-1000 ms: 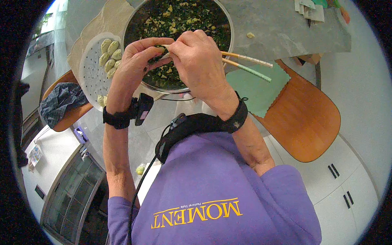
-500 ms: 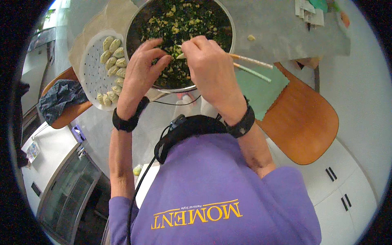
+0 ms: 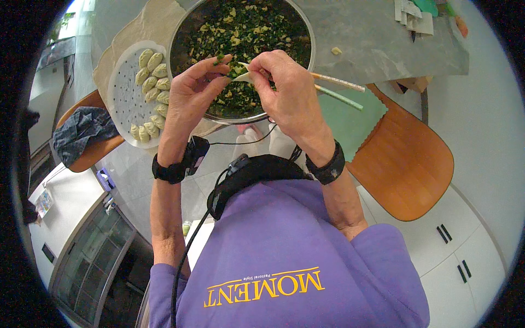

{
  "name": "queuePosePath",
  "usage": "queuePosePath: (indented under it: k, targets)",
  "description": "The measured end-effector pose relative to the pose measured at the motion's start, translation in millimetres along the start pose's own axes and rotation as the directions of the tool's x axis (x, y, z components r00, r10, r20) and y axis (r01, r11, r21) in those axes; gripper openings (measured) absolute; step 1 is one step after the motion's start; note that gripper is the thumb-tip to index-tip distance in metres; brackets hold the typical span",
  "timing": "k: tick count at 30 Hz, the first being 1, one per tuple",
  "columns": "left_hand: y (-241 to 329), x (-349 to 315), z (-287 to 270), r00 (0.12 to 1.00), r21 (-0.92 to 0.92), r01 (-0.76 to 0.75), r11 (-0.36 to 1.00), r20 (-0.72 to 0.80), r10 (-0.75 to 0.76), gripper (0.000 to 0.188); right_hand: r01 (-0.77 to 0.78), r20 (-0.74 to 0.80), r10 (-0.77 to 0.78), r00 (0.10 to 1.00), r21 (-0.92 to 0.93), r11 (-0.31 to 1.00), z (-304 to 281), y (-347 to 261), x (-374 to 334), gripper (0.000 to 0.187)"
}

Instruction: The person fills round dumpling wrappers with a green vegetable and egg mixture using chopsticks, then pleats and seals each dumpling by hand. Completed dumplings are placed on a perforated tray.

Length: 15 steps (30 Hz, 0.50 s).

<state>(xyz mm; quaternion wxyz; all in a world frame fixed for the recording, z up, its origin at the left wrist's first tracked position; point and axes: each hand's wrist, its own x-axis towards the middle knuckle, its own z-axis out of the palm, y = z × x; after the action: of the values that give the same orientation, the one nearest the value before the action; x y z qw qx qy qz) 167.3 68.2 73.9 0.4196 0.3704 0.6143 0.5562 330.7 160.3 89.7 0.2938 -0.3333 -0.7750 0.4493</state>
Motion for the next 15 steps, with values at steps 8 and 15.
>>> queuePosePath:
  k: [8, 15]
  targets:
    - [2.8, 3.4, 1.6, 1.0, 0.1, 0.008, 0.995, -0.028, -0.005, 0.016, 0.041, 0.002, -0.041, 0.999, 0.034, 0.999, 1.5, 0.3, -1.8, 0.012]
    - [16.8, -1.6, -0.3, 0.987, 0.216, 0.154, 0.964, -0.073, -0.141, 0.012, 0.041, -0.042, -0.04, 0.998, 0.024, 0.999, -0.3, 2.2, -2.6, 0.012]
